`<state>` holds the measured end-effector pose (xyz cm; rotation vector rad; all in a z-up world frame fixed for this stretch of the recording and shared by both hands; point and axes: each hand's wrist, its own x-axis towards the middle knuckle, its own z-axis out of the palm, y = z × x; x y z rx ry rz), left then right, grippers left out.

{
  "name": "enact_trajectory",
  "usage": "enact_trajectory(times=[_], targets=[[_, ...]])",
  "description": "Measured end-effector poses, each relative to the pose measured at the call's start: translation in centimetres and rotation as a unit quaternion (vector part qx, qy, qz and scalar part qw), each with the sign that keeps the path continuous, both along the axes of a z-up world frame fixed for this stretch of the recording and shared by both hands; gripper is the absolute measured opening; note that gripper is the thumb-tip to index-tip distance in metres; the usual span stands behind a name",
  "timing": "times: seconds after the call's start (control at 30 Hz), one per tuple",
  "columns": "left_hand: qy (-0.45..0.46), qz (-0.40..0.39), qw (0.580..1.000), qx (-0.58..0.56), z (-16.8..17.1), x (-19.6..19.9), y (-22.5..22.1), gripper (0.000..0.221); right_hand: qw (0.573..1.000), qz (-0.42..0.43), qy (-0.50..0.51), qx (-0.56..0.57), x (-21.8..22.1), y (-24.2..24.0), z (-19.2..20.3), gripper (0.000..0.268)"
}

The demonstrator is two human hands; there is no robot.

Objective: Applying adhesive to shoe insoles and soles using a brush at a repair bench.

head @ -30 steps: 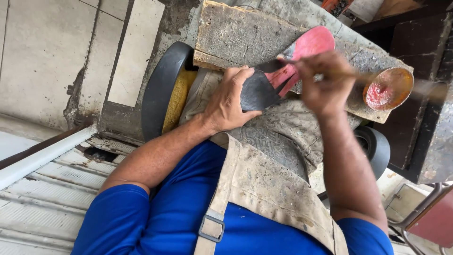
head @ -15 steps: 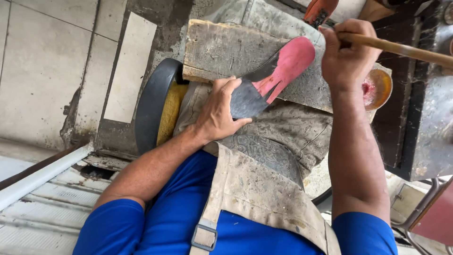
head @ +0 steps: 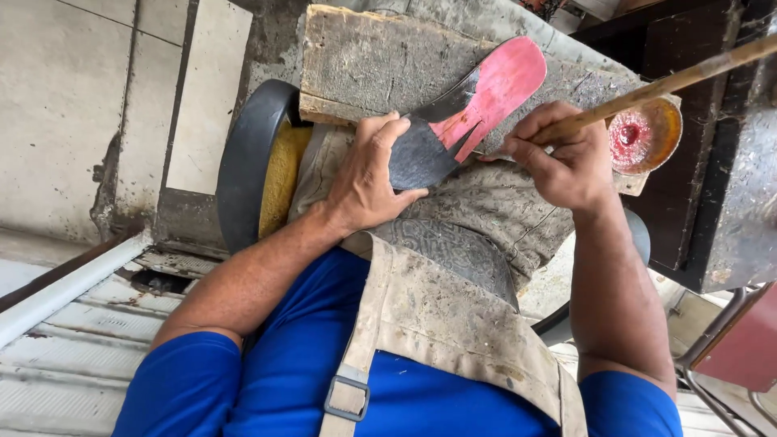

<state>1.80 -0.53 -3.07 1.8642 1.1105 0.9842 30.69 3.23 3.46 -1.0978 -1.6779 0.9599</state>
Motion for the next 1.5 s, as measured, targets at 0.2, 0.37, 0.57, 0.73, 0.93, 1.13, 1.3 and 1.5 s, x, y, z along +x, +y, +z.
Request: enact_trajectory(times=[0.2,0.37,0.57,0.73,0.93,1.13,1.3,1.5], targets=[[0.022,-0.021,0.997,0.076,0.7,-0.4,0.7,0.116,0.987,-0.119,0.082,0.065,-1.4,-0.7,-0.5,0.026],[0.001,-0.058,0.995,0.078,0.7,-1.9,3.0,0.141,0.992,0.02,0.122,-0.01,-2.9,-3.2,3.9,0.02],[-0.374,-0.194,0.902,-0.096,10.6,-4.5,7.7,0.095,0.987,-0.079,0.138,0.035,-0.2,-5.2,6.2,0.029],[-0.615,-0.229,0.689,-0.308,5.8,0.1,9.6,0.061,0.991,-0.058,0.106,0.061,-3.7,-5.9,7.2,0.028],[-0.63,-0.201,0.54,-0.521,4.2,3.6,5.0,0.082,0.987,0.01,0.156,0.036,-5.8,-5.4,3.4,0.028],[-0.577,-0.238,0.487,-0.611,1.2,2.6,0.5,0.103,0.99,-0.04,0.051,0.123,-6.2,-5.2,0.2,0.019],[-0.606,-0.239,0.463,-0.601,1.1,2.8,0.3,0.094,0.984,0.07,0.127,0.101,-5.4,-3.5,-1.6,0.018],[-0.594,-0.227,0.473,-0.61,0.2,3.6,0.5,0.097,0.975,0.057,0.049,0.208,-8.4,-4.9,0.5,0.023]])
